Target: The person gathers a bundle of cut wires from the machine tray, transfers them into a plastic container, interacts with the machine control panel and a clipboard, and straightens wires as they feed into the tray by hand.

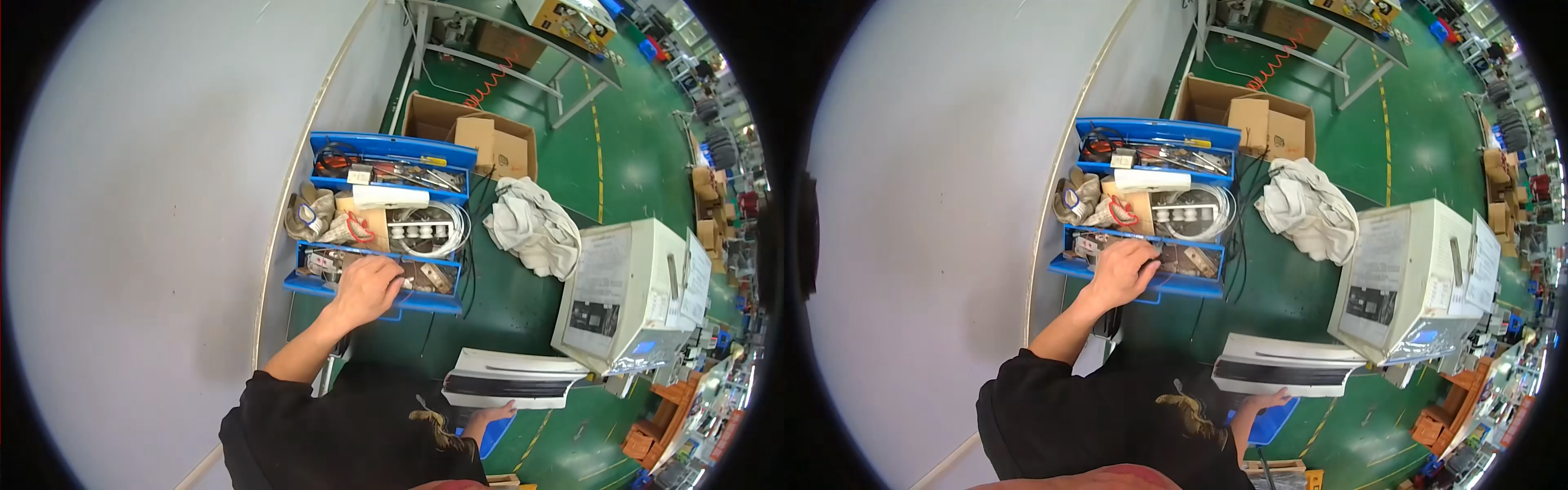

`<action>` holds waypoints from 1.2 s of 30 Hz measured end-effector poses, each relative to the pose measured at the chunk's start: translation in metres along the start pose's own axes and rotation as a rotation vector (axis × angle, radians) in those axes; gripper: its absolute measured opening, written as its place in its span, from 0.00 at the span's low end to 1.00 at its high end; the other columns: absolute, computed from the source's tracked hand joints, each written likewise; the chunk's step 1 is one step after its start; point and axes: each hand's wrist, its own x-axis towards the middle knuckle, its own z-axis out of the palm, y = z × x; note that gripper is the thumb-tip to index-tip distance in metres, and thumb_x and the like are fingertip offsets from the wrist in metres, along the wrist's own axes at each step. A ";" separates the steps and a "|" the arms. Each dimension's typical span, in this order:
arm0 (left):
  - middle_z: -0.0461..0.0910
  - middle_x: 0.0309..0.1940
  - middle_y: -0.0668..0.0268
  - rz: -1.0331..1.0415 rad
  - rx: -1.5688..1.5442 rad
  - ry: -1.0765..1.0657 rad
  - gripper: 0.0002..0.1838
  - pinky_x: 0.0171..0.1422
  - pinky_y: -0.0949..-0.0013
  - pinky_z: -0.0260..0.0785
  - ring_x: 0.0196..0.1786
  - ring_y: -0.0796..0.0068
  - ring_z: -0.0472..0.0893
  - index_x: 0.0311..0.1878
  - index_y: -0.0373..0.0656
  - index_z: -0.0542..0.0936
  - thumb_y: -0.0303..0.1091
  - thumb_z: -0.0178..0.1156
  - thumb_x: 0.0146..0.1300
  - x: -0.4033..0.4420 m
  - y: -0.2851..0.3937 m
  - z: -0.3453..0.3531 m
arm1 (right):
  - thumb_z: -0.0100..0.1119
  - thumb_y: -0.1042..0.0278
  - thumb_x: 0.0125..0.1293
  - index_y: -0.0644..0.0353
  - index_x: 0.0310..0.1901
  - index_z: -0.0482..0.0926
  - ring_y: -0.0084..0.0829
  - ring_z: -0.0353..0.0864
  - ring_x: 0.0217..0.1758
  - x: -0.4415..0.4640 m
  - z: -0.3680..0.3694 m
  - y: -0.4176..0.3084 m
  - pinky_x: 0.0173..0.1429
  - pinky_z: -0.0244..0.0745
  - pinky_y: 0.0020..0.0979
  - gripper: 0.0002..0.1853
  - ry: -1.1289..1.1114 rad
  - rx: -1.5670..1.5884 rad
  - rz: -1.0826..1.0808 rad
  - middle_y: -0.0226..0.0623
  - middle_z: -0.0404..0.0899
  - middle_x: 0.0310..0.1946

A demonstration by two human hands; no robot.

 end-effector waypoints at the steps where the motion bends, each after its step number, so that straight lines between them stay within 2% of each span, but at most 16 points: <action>1: 0.85 0.40 0.57 -0.006 0.009 0.028 0.10 0.49 0.56 0.78 0.43 0.52 0.85 0.43 0.43 0.84 0.34 0.70 0.60 0.003 -0.004 0.004 | 0.51 0.49 0.76 0.61 0.79 0.47 0.54 0.72 0.68 -0.014 0.020 -0.010 0.72 0.71 0.53 0.40 0.144 -0.111 -0.008 0.59 0.59 0.74; 3: 0.85 0.39 0.58 -0.016 0.004 0.055 0.09 0.47 0.55 0.78 0.42 0.52 0.85 0.41 0.42 0.83 0.33 0.69 0.60 -0.014 0.010 0.014 | 0.54 0.51 0.76 0.67 0.78 0.48 0.52 0.72 0.66 -0.018 0.011 -0.022 0.71 0.72 0.51 0.41 0.155 -0.113 -0.024 0.60 0.60 0.72; 11: 0.84 0.35 0.57 -0.058 0.094 -0.013 0.09 0.43 0.54 0.77 0.39 0.51 0.84 0.40 0.41 0.84 0.34 0.69 0.60 -0.029 0.011 0.026 | 0.54 0.52 0.76 0.56 0.79 0.48 0.50 0.72 0.68 -0.015 -0.019 -0.012 0.69 0.73 0.52 0.39 -0.015 0.006 -0.009 0.54 0.63 0.72; 13: 0.84 0.33 0.57 -0.003 0.070 0.080 0.08 0.42 0.55 0.77 0.37 0.52 0.84 0.39 0.41 0.84 0.33 0.70 0.60 -0.031 0.010 0.027 | 0.53 0.51 0.76 0.50 0.80 0.48 0.47 0.76 0.64 -0.012 -0.029 -0.007 0.60 0.79 0.48 0.38 -0.036 0.010 0.032 0.49 0.67 0.71; 14: 0.84 0.31 0.58 0.011 0.063 0.129 0.06 0.40 0.56 0.76 0.35 0.53 0.84 0.37 0.41 0.84 0.30 0.70 0.58 -0.032 0.009 0.029 | 0.52 0.49 0.76 0.47 0.79 0.49 0.41 0.80 0.58 -0.006 -0.035 -0.002 0.48 0.81 0.38 0.37 -0.027 -0.021 0.051 0.44 0.70 0.69; 18: 0.83 0.28 0.60 0.054 0.079 0.297 0.05 0.37 0.58 0.74 0.32 0.56 0.83 0.33 0.41 0.83 0.28 0.71 0.56 -0.037 0.016 0.026 | 0.51 0.50 0.76 0.45 0.77 0.53 0.35 0.82 0.52 -0.012 -0.035 -0.014 0.38 0.78 0.28 0.33 -0.042 -0.031 0.114 0.41 0.73 0.65; 19: 0.83 0.28 0.60 0.052 0.079 0.293 0.05 0.37 0.58 0.74 0.32 0.56 0.83 0.33 0.41 0.83 0.28 0.71 0.56 -0.038 0.019 0.026 | 0.51 0.50 0.76 0.45 0.77 0.53 0.35 0.82 0.52 -0.015 -0.035 -0.017 0.38 0.78 0.28 0.33 -0.040 -0.035 0.116 0.41 0.73 0.65; 21: 0.83 0.27 0.60 0.025 0.117 0.395 0.06 0.36 0.58 0.73 0.30 0.56 0.82 0.32 0.41 0.82 0.28 0.71 0.56 -0.042 0.025 0.027 | 0.50 0.52 0.77 0.47 0.76 0.53 0.38 0.80 0.57 -0.020 -0.030 -0.023 0.49 0.81 0.35 0.32 -0.078 -0.025 0.105 0.43 0.71 0.67; 22: 0.83 0.27 0.60 0.022 0.118 0.391 0.06 0.36 0.58 0.73 0.30 0.56 0.82 0.32 0.41 0.82 0.28 0.71 0.56 -0.045 0.024 0.030 | 0.50 0.52 0.77 0.47 0.76 0.53 0.38 0.80 0.57 -0.026 -0.023 -0.029 0.49 0.81 0.35 0.32 -0.077 -0.029 0.108 0.43 0.71 0.67; 24: 0.82 0.26 0.60 -0.003 0.110 0.356 0.07 0.35 0.59 0.72 0.29 0.56 0.81 0.31 0.42 0.82 0.29 0.72 0.55 -0.053 0.021 0.040 | 0.49 0.54 0.77 0.49 0.76 0.53 0.44 0.75 0.65 -0.037 -0.009 -0.040 0.64 0.76 0.45 0.31 -0.032 0.045 0.105 0.45 0.67 0.70; 25: 0.82 0.26 0.60 -0.004 0.109 0.351 0.07 0.35 0.59 0.72 0.29 0.56 0.81 0.31 0.42 0.82 0.29 0.72 0.55 -0.052 0.021 0.039 | 0.49 0.54 0.77 0.49 0.76 0.53 0.44 0.75 0.65 -0.040 -0.003 -0.043 0.64 0.76 0.45 0.31 -0.029 0.042 0.107 0.45 0.67 0.70; 27: 0.81 0.25 0.61 0.002 0.134 0.331 0.07 0.35 0.59 0.72 0.28 0.57 0.81 0.31 0.42 0.82 0.30 0.72 0.55 -0.049 0.022 0.040 | 0.49 0.54 0.77 0.52 0.76 0.52 0.47 0.70 0.70 -0.041 0.001 -0.047 0.74 0.67 0.51 0.32 -0.022 0.088 0.134 0.47 0.64 0.72; 28: 0.81 0.25 0.61 -0.001 0.131 0.328 0.07 0.35 0.59 0.72 0.28 0.57 0.81 0.31 0.42 0.82 0.30 0.72 0.55 -0.049 0.022 0.042 | 0.49 0.54 0.78 0.50 0.80 0.42 0.54 0.66 0.73 -0.035 -0.004 -0.042 0.72 0.69 0.58 0.37 -0.116 0.112 0.089 0.52 0.55 0.76; 29: 0.81 0.25 0.61 -0.004 0.130 0.323 0.07 0.34 0.59 0.72 0.28 0.57 0.81 0.30 0.43 0.82 0.31 0.73 0.55 -0.048 0.021 0.043 | 0.49 0.54 0.78 0.50 0.80 0.42 0.54 0.66 0.73 -0.032 -0.006 -0.039 0.72 0.69 0.58 0.37 -0.115 0.107 0.087 0.52 0.55 0.76; 31: 0.81 0.25 0.62 -0.009 0.126 0.317 0.08 0.34 0.59 0.72 0.28 0.57 0.80 0.30 0.43 0.82 0.31 0.73 0.55 -0.047 0.020 0.045 | 0.50 0.54 0.76 0.55 0.75 0.53 0.47 0.71 0.70 -0.032 -0.001 -0.038 0.73 0.68 0.50 0.32 -0.077 0.131 0.080 0.48 0.64 0.72; 36: 0.81 0.26 0.61 -0.033 0.125 0.308 0.08 0.35 0.58 0.72 0.28 0.56 0.80 0.30 0.43 0.82 0.32 0.72 0.55 -0.046 0.022 0.045 | 0.50 0.55 0.76 0.55 0.73 0.56 0.46 0.72 0.68 -0.037 0.003 -0.044 0.70 0.71 0.49 0.29 -0.052 0.064 0.080 0.46 0.66 0.70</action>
